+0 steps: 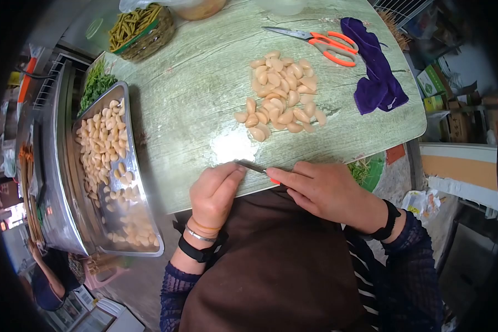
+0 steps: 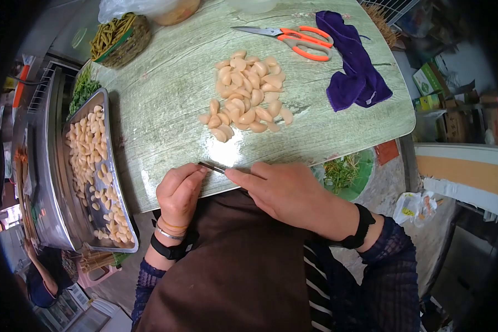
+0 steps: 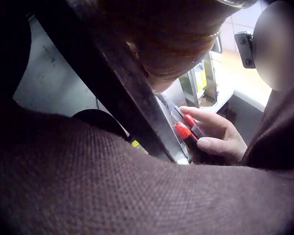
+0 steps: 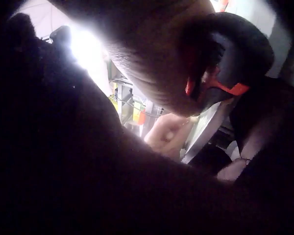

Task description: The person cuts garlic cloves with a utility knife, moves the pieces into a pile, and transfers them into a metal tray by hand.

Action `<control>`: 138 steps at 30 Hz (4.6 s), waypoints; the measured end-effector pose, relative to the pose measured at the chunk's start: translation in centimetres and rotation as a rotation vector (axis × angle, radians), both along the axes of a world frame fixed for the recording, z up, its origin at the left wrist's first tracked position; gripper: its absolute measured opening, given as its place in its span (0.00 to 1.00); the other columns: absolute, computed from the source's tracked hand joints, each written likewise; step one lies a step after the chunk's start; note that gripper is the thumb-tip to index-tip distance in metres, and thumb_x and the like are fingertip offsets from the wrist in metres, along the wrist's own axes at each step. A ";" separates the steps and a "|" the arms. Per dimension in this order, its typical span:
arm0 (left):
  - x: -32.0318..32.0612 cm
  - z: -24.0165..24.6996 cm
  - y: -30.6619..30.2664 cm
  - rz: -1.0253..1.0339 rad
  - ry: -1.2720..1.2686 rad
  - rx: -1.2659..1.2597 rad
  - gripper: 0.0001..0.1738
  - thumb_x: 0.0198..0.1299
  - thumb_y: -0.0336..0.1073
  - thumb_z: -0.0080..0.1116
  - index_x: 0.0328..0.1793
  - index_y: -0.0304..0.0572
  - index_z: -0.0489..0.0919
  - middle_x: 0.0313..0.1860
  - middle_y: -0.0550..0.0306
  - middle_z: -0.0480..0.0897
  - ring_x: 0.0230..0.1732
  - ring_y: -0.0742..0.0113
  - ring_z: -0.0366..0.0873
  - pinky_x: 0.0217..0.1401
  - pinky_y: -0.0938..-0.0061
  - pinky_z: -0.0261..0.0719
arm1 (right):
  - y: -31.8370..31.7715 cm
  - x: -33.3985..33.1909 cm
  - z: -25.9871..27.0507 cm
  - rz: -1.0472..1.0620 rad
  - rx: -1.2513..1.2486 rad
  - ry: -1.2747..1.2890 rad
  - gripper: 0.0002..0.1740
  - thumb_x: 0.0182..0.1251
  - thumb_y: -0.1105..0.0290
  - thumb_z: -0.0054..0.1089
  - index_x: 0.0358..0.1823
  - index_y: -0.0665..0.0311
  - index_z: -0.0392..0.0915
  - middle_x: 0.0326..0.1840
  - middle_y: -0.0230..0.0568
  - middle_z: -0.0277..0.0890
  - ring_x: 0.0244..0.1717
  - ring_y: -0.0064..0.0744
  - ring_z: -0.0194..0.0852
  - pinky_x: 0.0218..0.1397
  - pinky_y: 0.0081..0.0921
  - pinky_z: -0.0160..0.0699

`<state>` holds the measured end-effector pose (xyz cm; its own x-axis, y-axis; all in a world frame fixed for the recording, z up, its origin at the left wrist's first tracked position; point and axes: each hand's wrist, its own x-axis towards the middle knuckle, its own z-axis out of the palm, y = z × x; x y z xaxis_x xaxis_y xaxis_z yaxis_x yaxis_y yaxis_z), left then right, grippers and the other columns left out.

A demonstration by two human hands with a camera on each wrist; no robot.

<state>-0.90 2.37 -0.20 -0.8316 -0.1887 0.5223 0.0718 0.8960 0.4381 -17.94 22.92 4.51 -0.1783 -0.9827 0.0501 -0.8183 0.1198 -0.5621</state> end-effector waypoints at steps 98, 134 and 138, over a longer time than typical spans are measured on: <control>-0.2 -0.1 -0.3 -0.038 0.026 -0.074 0.15 0.49 0.23 0.69 0.46 0.37 0.88 0.49 0.54 0.88 0.35 0.59 0.83 0.35 0.69 0.82 | -0.6 -2.2 -0.1 0.075 -0.006 0.021 0.26 0.69 0.67 0.66 0.69 0.43 0.80 0.37 0.31 0.78 0.32 0.43 0.83 0.30 0.39 0.79; -0.3 -0.8 -2.8 0.160 -0.177 0.505 0.16 0.61 0.28 0.76 0.54 0.41 0.85 0.44 0.58 0.84 0.34 0.71 0.81 0.37 0.75 0.79 | 1.7 0.1 -0.5 -0.201 -0.077 -0.180 0.30 0.68 0.69 0.68 0.72 0.47 0.78 0.41 0.38 0.82 0.38 0.46 0.85 0.38 0.40 0.82; -0.8 1.6 -0.7 0.289 -0.261 0.465 0.16 0.59 0.29 0.78 0.52 0.41 0.86 0.46 0.59 0.83 0.35 0.73 0.79 0.36 0.75 0.78 | 1.0 0.3 -0.4 -0.220 -0.063 -0.172 0.29 0.68 0.69 0.67 0.72 0.48 0.78 0.41 0.39 0.82 0.38 0.46 0.85 0.38 0.40 0.82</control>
<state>-1.67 1.65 1.38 -0.8019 -0.5859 0.1168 -0.3085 0.5735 0.7589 -17.61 23.96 4.08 -0.3984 -0.9152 0.0599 -0.6683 0.2449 -0.7025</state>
